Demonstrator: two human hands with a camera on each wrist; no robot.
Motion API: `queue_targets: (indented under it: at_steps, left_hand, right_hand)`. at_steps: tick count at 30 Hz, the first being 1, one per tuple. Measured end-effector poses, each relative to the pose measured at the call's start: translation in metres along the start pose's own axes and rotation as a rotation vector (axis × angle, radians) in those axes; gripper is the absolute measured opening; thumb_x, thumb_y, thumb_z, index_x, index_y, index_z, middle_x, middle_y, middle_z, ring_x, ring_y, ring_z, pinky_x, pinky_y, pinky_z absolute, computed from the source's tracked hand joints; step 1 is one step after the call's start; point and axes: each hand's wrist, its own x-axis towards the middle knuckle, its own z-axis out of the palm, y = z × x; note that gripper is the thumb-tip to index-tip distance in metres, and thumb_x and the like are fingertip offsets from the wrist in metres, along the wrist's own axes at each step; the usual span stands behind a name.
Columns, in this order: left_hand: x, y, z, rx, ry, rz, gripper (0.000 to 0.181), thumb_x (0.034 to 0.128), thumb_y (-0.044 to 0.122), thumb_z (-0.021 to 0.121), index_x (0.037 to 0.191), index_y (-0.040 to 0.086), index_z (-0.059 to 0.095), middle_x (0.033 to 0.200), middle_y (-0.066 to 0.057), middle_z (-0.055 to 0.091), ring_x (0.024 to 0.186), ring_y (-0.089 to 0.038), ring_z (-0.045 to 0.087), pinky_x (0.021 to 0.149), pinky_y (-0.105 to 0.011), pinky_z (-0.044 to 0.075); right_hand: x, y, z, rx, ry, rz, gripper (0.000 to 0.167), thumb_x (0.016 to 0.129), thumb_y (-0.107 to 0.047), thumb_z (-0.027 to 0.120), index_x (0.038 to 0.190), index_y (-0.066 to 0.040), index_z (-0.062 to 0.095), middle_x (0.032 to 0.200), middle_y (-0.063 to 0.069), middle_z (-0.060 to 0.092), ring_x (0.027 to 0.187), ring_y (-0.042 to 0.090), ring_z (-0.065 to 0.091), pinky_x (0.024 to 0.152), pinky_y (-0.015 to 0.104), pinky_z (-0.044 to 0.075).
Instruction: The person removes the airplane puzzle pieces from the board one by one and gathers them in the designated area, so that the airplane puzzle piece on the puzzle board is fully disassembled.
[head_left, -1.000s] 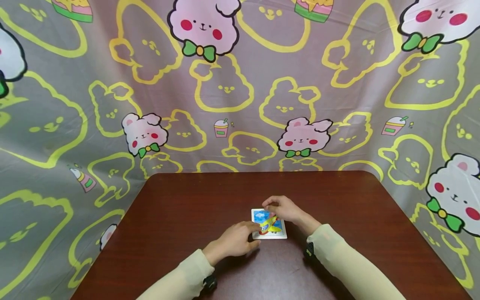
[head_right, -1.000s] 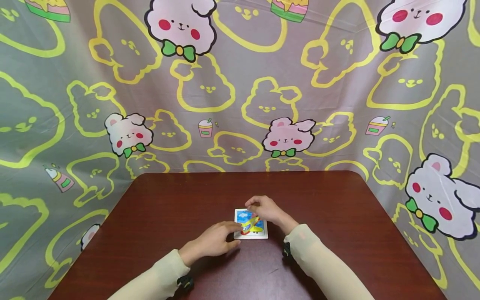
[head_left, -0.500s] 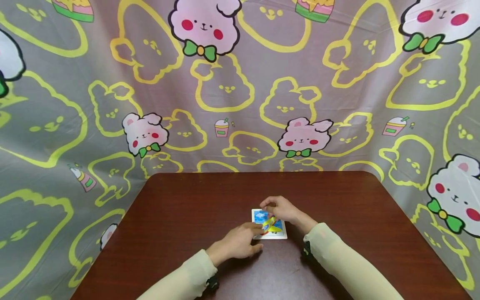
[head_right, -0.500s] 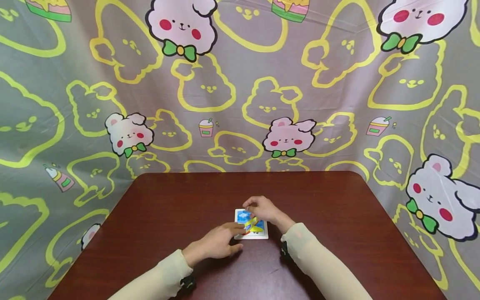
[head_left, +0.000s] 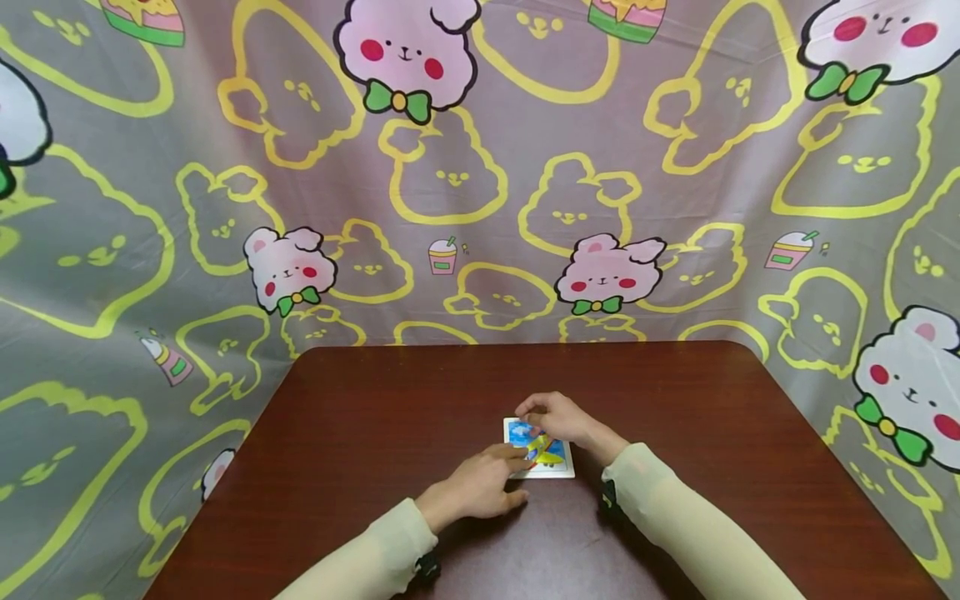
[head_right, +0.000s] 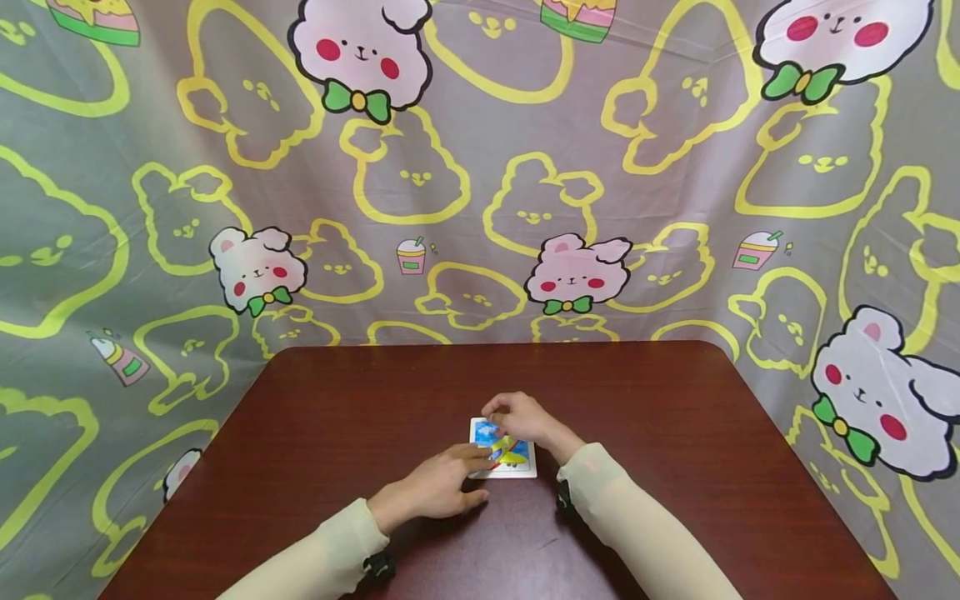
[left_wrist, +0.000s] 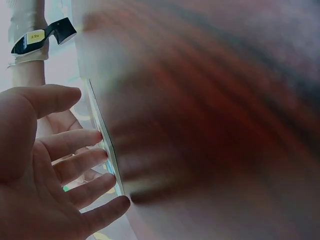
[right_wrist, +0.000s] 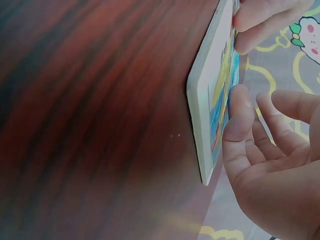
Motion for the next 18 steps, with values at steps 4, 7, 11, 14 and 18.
queue_targets:
  at_steps: [4,7,11,14,18]
  left_hand:
    - [-0.0002,0.0003,-0.0011,-0.007,-0.008,-0.002,0.049,0.093,0.037,0.066,0.137,0.016,0.063,0.145,-0.003,0.057,0.139,-0.024,0.05,0.114,-0.034,0.042]
    - [-0.0007,0.0007,-0.002,-0.015,-0.011,0.0,0.05,0.0929,0.037,0.066,0.137,0.015,0.062,0.146,-0.003,0.057,0.139,-0.024,0.049,0.115,-0.034,0.041]
    - [-0.0011,0.0009,-0.0023,-0.022,-0.018,0.005,0.05,0.0933,0.037,0.065,0.138,0.015,0.061,0.147,-0.003,0.056,0.14,-0.023,0.049,0.115,-0.034,0.041]
    - [-0.0013,0.0007,-0.0024,-0.015,-0.009,0.015,0.05,0.0924,0.037,0.066,0.137,0.015,0.062,0.146,-0.003,0.057,0.139,-0.023,0.05,0.114,-0.034,0.042]
    - [-0.0009,-0.0002,-0.0019,-0.005,-0.003,0.019,0.049,0.0918,0.037,0.067,0.136,0.016,0.062,0.147,-0.003,0.056,0.139,-0.024,0.05,0.114,-0.034,0.041]
  right_hand:
    - [0.0007,-0.0007,0.001,0.0,-0.004,-0.01,0.021,0.099,-0.01,0.057,0.115,-0.001,0.068,0.107,0.017,0.071,0.079,0.022,0.073,0.053,0.034,0.055]
    - [0.0016,-0.0015,0.0023,-0.006,-0.001,-0.001,0.021,0.099,-0.01,0.057,0.115,-0.002,0.069,0.106,0.016,0.071,0.078,0.021,0.072,0.053,0.033,0.055]
    - [0.0027,-0.0019,0.0034,-0.022,0.008,0.004,0.02,0.099,-0.01,0.057,0.114,-0.003,0.069,0.104,0.014,0.071,0.076,0.02,0.071,0.051,0.034,0.055]
    - [0.0031,-0.003,0.0038,-0.027,0.017,0.006,0.02,0.099,-0.01,0.057,0.113,-0.003,0.069,0.102,0.013,0.071,0.074,0.02,0.07,0.049,0.034,0.053]
    - [0.0035,-0.0038,0.0044,-0.024,0.024,0.022,0.019,0.098,-0.009,0.057,0.112,-0.004,0.07,0.102,0.012,0.071,0.075,0.02,0.071,0.048,0.032,0.051]
